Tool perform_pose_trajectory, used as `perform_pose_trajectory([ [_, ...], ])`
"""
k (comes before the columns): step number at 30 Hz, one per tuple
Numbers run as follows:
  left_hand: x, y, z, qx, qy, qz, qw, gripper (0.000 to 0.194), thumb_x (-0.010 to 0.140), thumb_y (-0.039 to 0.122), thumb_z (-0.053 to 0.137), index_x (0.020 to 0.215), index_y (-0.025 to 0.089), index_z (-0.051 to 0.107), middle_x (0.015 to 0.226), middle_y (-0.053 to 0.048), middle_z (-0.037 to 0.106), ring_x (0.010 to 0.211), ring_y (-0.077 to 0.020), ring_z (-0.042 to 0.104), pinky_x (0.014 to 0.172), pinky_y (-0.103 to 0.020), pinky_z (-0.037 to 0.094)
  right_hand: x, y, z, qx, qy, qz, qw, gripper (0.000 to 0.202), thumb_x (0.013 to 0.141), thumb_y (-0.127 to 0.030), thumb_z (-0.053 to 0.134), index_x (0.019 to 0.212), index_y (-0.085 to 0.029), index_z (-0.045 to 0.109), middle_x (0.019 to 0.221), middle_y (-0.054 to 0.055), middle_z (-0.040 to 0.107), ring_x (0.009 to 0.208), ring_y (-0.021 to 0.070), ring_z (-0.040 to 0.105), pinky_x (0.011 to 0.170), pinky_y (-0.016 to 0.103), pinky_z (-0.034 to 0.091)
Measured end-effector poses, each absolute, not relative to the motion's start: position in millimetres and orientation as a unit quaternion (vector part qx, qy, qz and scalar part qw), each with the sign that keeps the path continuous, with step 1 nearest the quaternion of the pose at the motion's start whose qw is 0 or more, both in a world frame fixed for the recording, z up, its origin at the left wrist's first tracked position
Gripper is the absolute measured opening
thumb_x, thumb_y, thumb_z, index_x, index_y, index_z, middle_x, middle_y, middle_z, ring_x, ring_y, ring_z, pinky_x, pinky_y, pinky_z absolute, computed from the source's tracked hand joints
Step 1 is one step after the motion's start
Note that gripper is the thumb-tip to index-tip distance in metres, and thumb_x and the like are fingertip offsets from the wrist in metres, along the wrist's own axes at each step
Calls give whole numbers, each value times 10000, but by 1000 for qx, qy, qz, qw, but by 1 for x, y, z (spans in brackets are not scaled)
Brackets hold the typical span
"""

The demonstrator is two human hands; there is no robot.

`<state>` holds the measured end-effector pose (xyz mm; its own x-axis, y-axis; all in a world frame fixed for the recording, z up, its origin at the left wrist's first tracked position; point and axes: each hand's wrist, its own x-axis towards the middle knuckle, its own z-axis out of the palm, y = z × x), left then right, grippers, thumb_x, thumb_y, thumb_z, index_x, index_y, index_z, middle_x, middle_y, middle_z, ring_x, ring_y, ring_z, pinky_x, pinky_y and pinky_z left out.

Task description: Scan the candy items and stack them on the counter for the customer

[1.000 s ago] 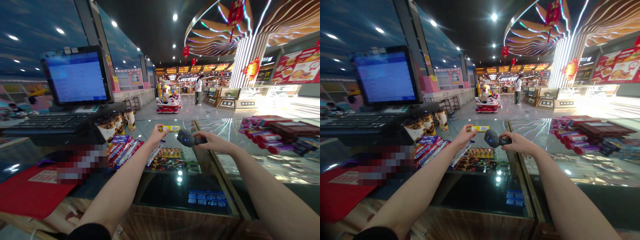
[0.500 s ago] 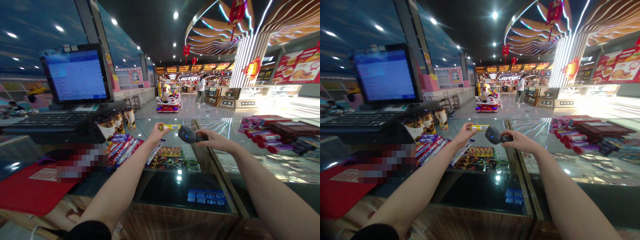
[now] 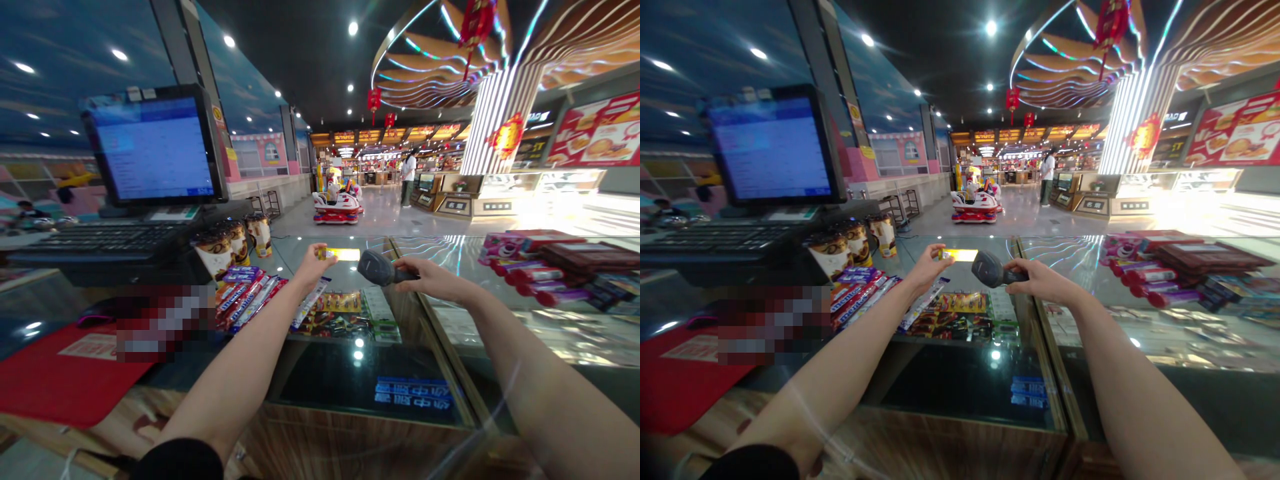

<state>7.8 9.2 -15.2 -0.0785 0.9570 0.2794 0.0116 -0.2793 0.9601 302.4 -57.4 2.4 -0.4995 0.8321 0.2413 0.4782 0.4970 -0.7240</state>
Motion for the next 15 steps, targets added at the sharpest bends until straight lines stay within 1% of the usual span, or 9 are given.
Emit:
perform_pose_trajectory([
  [8,8,9,-14,550,439,586,402,500,657,149,791,1071,172,511,1038,-45,600,846,-110,595,814,-266,480,301,-58,4,-403,-814,299,293,451,749,-373,714,1154,-198,620,1019,48,689,922,228,620,830,373,457],
  [12,9,8,-13,539,442,593,402,540,630,207,832,1067,185,516,1048,-50,613,866,-120,596,824,-277,484,295,-61,5,-408,-824,299,256,471,715,-337,730,1152,-197,622,991,40,689,899,222,623,811,358,455],
  [15,10,6,-10,515,450,601,413,566,616,250,855,1065,196,515,1084,-60,605,869,-126,603,803,-284,498,289,-63,3,-424,-834,273,223,491,681,-310,753,1141,-195,627,977,38,679,885,220,621,796,347,450],
])
